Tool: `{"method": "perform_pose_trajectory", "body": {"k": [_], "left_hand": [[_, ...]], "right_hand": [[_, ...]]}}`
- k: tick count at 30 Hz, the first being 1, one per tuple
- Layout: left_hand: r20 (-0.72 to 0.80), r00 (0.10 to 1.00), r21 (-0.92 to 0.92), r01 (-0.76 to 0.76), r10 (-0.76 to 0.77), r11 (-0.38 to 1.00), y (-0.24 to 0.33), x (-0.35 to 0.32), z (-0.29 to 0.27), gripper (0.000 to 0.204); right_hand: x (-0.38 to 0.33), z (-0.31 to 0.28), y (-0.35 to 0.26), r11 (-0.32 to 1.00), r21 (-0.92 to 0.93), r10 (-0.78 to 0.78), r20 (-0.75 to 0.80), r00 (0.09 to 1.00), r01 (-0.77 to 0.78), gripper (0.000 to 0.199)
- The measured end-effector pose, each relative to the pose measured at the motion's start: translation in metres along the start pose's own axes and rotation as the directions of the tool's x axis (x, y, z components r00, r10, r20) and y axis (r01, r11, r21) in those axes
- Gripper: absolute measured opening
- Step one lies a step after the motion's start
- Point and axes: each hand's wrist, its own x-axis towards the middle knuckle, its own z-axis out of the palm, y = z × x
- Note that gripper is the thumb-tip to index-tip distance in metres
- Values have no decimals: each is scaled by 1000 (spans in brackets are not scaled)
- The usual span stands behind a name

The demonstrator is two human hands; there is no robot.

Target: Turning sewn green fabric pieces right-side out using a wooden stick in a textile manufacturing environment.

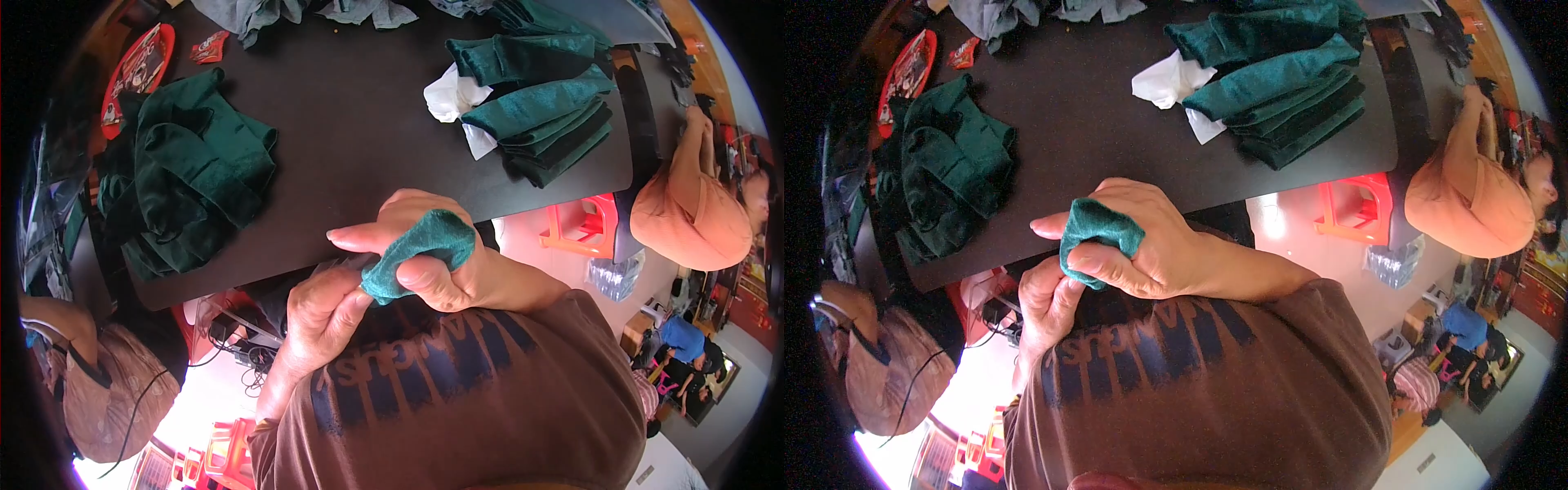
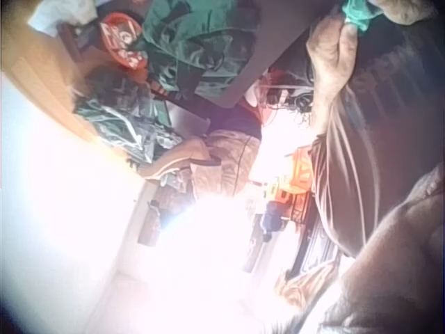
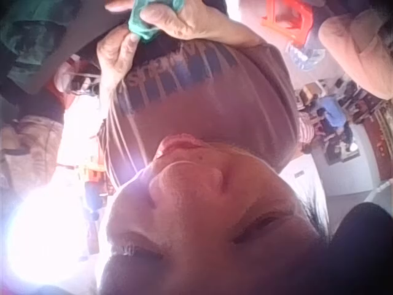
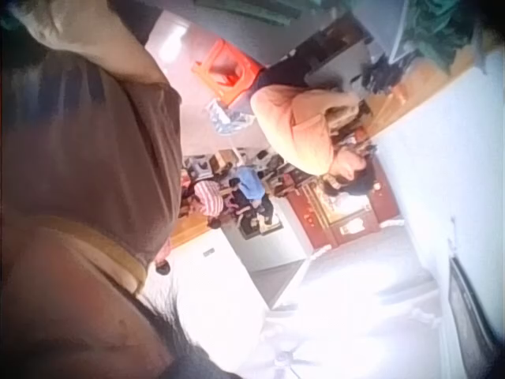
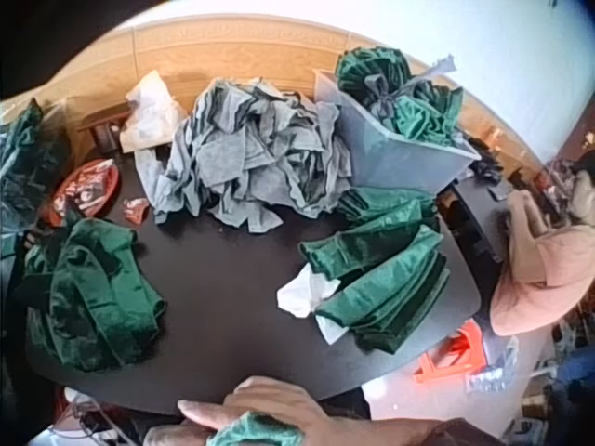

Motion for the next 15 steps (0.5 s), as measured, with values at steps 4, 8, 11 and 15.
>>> {"method": "perform_pose_trajectory", "body": {"k": [4, 8, 11, 15], "left_hand": [[-2, 999, -7, -52, 52, 999, -4, -1, 1, 17], [-35, 998, -22, -46, 45, 999, -2, -1, 0, 18], [-60, 998, -67, -12, 8, 998, -4, -4, 1, 18], [-96, 995, -115, 30, -41, 993, -6, -7, -2, 18]], "right_hand": [[2, -2, -1, 1000, -26, -3, 44, 999, 4, 47], [3, 0, -1, 999, 20, 38, 81, 996, -40, 49], [1, 0, 3, 999, 45, 3, 53, 999, -6, 49], [2, -5, -1, 998, -51, 35, 93, 995, -30, 47]]}}
